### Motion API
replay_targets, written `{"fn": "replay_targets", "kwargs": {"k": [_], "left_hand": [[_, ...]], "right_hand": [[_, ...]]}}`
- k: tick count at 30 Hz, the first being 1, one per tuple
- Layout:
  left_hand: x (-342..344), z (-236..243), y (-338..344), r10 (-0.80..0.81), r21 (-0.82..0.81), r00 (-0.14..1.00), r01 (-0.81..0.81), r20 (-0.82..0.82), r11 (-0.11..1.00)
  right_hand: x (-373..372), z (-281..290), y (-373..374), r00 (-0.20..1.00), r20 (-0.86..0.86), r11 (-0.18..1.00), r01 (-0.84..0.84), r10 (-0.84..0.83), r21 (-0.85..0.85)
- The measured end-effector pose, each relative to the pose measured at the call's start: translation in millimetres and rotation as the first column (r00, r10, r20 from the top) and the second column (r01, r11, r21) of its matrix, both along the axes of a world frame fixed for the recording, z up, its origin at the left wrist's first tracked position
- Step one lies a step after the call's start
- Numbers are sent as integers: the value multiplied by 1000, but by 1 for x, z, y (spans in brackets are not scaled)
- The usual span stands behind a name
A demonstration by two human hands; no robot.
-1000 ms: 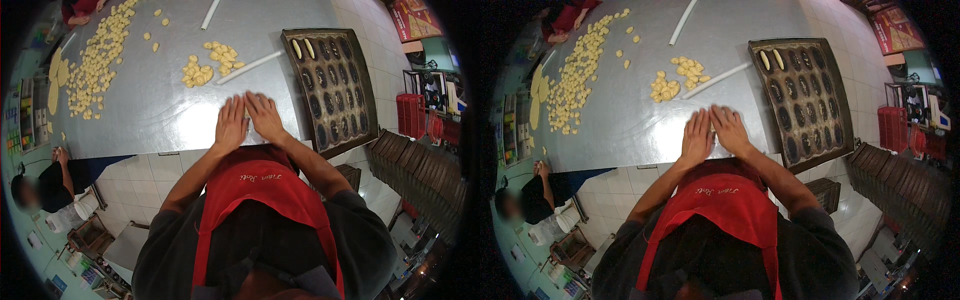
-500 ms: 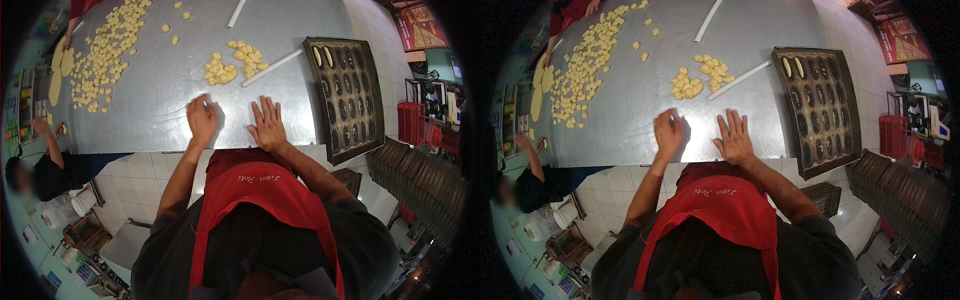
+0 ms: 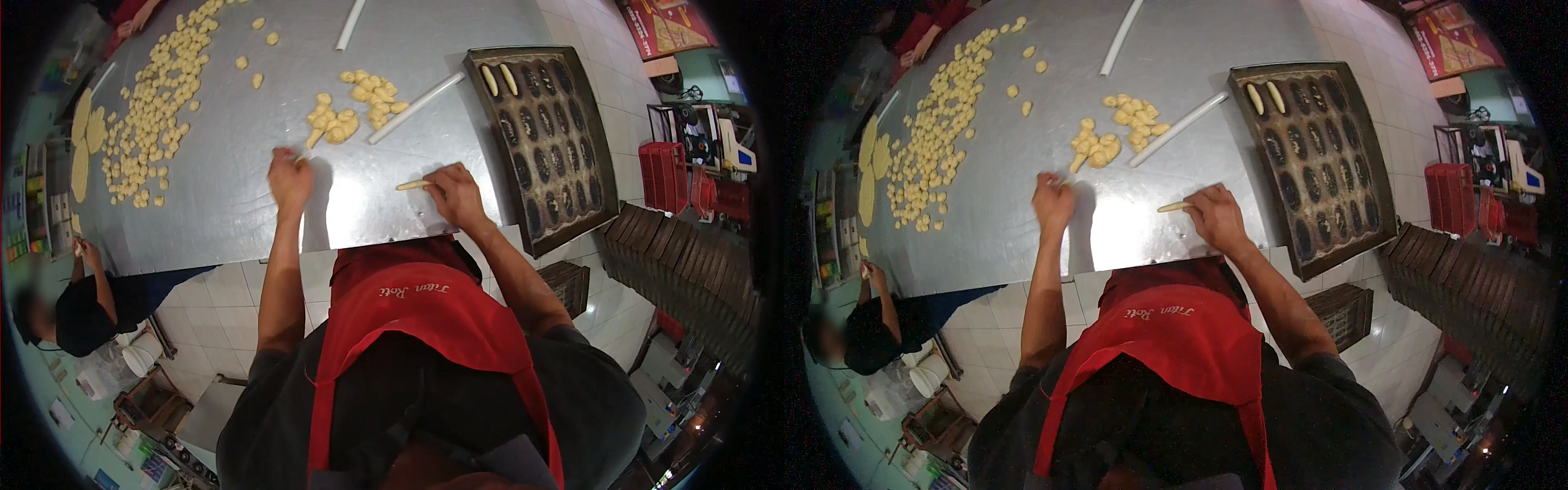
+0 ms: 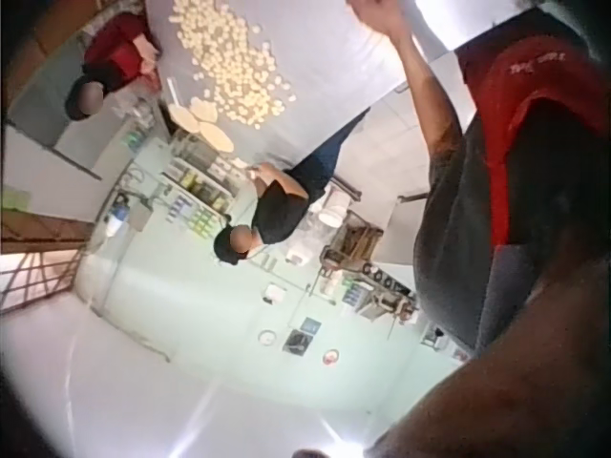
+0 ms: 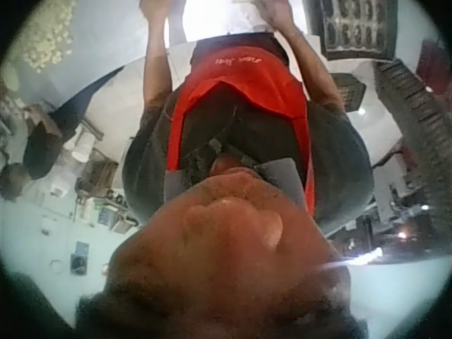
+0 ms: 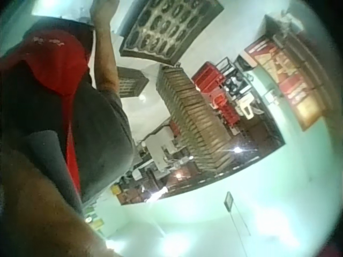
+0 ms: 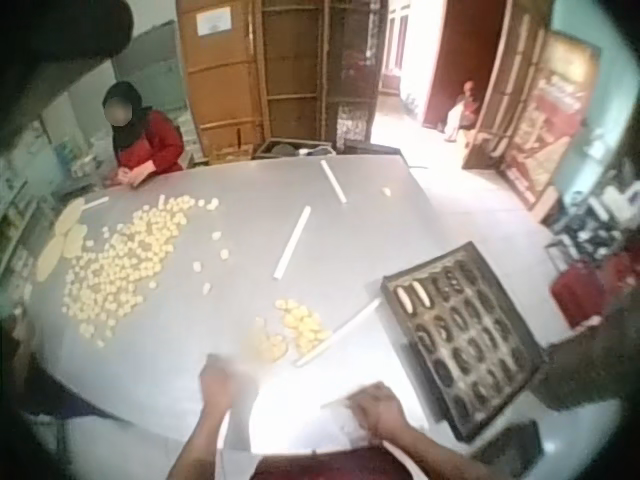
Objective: Shaping small pieces of bread dough and placing them onto baking trays.
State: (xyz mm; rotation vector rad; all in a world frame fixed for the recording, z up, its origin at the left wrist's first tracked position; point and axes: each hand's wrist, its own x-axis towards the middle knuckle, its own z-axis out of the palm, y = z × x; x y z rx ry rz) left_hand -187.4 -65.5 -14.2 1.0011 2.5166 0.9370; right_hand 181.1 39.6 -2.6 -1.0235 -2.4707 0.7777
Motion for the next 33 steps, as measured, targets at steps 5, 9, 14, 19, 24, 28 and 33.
{"fn": "replay_targets", "kwargs": {"k": [5,9,14,19,24,28,33], "left_hand": [[16,-8,-72,0,64,913,29,-407,998],[48,-9,-77,192,238,980,-196,42,951],[91,1,-38,111,403,968,-195,223,894],[125,26,-70,213,165,977,-215,32,963],[178,37,-184,196,214,980,-196,18,957],[241,28,-320,390,172,909,-412,148,895],[314,11,-519,689,74,707,-705,160,705]], "right_hand": [[23,44,133,803,-502,930,368,-322,-8],[52,82,229,460,-757,777,621,-464,-99],[83,57,269,744,577,937,322,-337,133],[52,30,141,961,-137,905,273,-241,326],[-17,44,-63,915,-108,895,-404,390,-190],[-47,41,-189,499,-82,452,-834,863,-318],[-110,1,-311,241,186,289,-908,952,-302]]}}
